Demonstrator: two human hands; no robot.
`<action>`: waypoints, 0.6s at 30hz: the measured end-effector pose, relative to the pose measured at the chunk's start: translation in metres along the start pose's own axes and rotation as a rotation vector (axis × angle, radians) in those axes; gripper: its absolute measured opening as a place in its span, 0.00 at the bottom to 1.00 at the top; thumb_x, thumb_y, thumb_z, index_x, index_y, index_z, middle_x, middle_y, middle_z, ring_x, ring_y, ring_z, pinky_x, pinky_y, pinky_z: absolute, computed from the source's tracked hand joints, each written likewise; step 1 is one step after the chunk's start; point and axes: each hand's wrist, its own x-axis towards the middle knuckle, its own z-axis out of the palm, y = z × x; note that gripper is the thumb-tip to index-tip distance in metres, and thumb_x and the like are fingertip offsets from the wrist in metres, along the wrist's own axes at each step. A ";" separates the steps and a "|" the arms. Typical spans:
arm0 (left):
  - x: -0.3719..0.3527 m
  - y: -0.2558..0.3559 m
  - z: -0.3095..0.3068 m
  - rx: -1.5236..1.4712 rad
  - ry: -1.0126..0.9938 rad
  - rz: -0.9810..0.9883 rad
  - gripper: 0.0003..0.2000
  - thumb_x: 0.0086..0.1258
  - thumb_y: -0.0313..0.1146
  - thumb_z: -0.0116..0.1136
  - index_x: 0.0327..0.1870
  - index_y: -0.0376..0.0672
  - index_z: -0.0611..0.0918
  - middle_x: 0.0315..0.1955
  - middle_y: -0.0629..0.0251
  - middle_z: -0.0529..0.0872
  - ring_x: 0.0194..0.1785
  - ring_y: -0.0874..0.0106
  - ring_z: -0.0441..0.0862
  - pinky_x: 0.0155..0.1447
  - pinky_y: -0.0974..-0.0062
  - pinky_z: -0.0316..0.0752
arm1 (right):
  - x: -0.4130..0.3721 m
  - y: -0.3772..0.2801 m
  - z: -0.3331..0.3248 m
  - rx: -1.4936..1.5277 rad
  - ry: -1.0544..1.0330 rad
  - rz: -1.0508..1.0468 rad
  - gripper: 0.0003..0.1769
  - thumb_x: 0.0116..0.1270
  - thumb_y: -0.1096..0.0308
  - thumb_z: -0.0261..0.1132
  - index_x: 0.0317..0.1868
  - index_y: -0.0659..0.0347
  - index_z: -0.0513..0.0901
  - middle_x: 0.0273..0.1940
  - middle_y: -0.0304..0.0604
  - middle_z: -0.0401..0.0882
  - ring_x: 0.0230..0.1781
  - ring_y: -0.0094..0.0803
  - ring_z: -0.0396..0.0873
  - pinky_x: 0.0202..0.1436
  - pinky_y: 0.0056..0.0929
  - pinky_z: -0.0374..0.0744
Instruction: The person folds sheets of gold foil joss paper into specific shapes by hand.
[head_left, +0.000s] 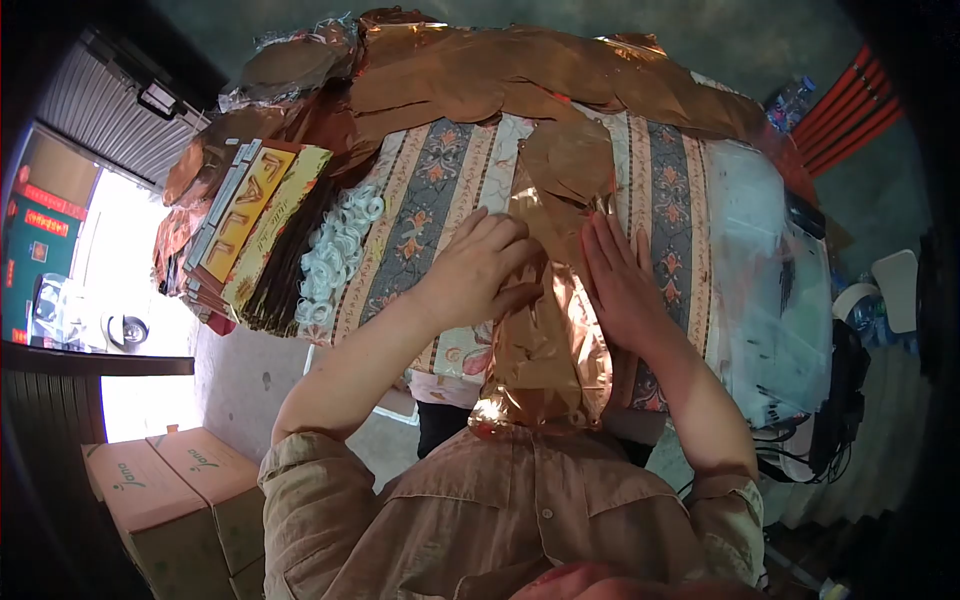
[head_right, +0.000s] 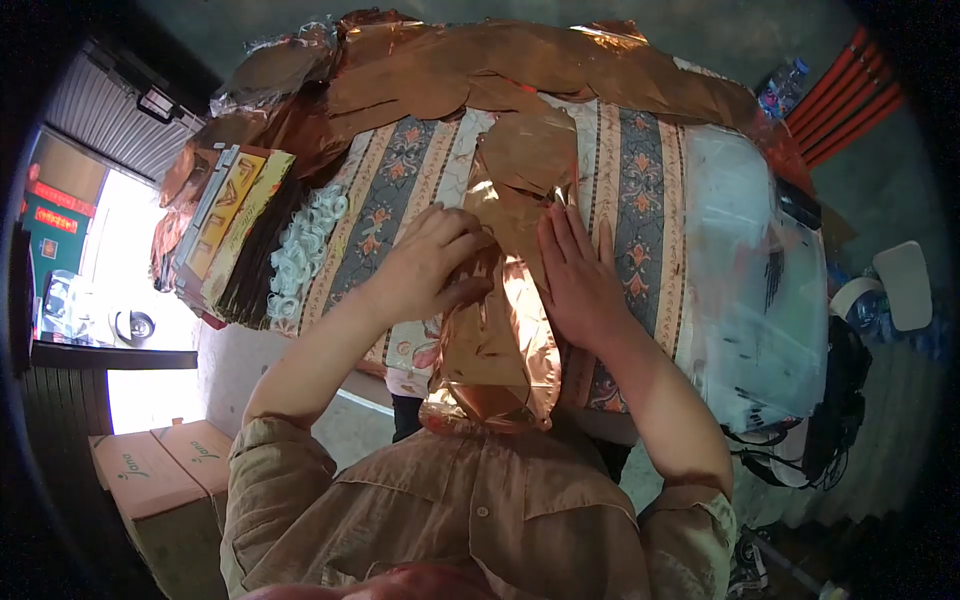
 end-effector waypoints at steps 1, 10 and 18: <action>-0.001 0.002 0.000 -0.006 0.009 -0.009 0.23 0.57 0.40 0.68 0.53 0.43 0.79 0.49 0.59 0.76 0.59 0.57 0.72 0.66 0.60 0.64 | -0.001 0.000 0.000 0.001 0.001 0.000 0.39 0.69 0.58 0.59 0.75 0.67 0.54 0.76 0.55 0.50 0.79 0.48 0.46 0.77 0.59 0.45; -0.002 -0.002 0.000 -0.025 0.013 0.018 0.27 0.54 0.40 0.71 0.56 0.43 0.78 0.53 0.58 0.75 0.58 0.56 0.71 0.65 0.61 0.65 | -0.001 0.003 0.004 0.064 0.015 0.001 0.41 0.68 0.57 0.60 0.75 0.65 0.54 0.77 0.54 0.49 0.79 0.47 0.45 0.78 0.58 0.43; -0.002 -0.002 -0.001 -0.065 0.023 0.000 0.26 0.54 0.44 0.71 0.54 0.46 0.79 0.50 0.61 0.75 0.60 0.60 0.70 0.68 0.61 0.61 | 0.001 0.002 0.000 0.126 0.004 0.030 0.44 0.64 0.56 0.65 0.75 0.65 0.55 0.77 0.52 0.49 0.80 0.45 0.45 0.79 0.55 0.42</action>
